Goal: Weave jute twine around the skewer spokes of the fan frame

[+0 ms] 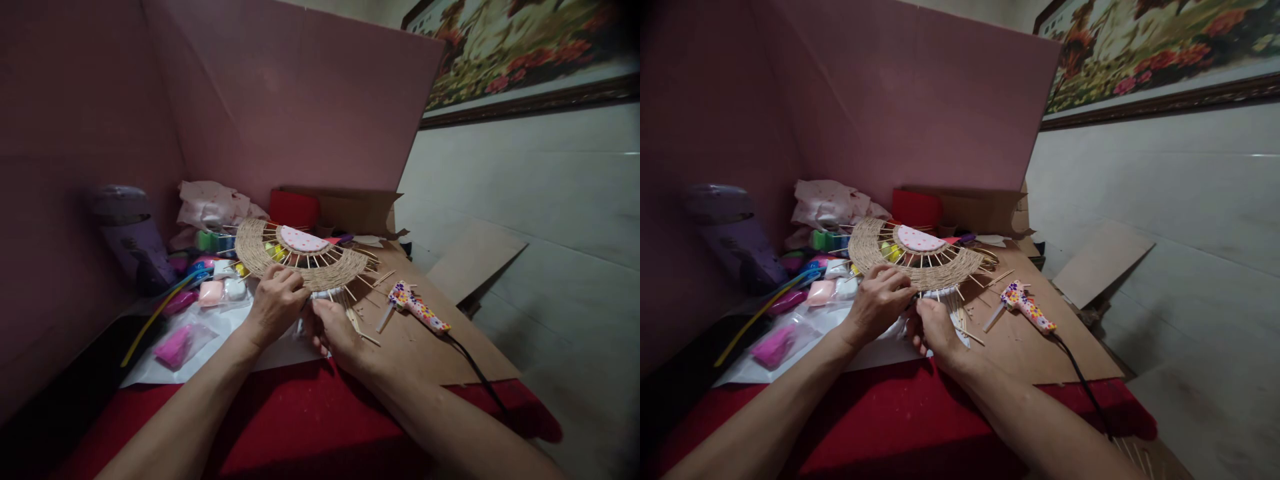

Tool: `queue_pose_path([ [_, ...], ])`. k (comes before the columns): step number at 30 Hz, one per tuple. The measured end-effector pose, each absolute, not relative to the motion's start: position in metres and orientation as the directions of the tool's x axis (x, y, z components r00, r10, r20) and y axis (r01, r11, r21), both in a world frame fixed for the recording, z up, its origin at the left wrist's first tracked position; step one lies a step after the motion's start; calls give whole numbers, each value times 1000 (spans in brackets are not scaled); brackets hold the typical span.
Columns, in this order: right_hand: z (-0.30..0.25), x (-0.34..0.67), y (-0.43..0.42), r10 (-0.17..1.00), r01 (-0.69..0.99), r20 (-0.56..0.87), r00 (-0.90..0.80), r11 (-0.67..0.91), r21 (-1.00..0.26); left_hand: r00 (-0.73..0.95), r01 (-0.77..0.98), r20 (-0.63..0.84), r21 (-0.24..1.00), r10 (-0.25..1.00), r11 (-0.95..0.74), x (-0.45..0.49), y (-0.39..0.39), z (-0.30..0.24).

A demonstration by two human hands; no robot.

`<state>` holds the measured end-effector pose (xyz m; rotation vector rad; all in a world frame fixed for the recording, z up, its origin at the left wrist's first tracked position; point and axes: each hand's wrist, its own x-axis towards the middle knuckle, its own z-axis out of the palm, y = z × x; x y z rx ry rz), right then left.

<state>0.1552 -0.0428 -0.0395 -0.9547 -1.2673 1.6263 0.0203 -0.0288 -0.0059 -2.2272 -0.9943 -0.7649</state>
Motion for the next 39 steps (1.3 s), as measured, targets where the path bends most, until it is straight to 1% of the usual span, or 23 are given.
queue_pose_path([
  [6,-38,156,-45,939,-179,-41,-341,-107,-978,556,792,673,-251,488,-556,20,-30,-7],
  [10,-38,155,-44,939,-166,-69,-338,-132,-977,549,800,680,-258,486,-542,20,-29,-9],
  [16,-37,154,-44,939,-148,-70,-336,-126,-981,548,819,675,-314,494,-481,26,-25,-12],
  [20,-37,154,-45,943,-136,-75,-324,-125,-983,553,819,676,-333,486,-468,28,-25,-12],
  [27,-37,154,-45,949,-132,-63,-310,-108,-985,527,820,716,-287,458,-494,27,-26,-13],
  [31,-36,154,-46,949,-137,-71,-306,-118,-984,515,824,735,-282,441,-492,26,-26,-14],
  [36,-37,154,-46,950,-131,-68,-303,-113,-985,524,817,719,-272,457,-508,26,-26,-14],
  [39,-38,154,-46,953,-122,-62,-297,-102,-987,523,813,732,-275,437,-513,27,-26,-14],
])
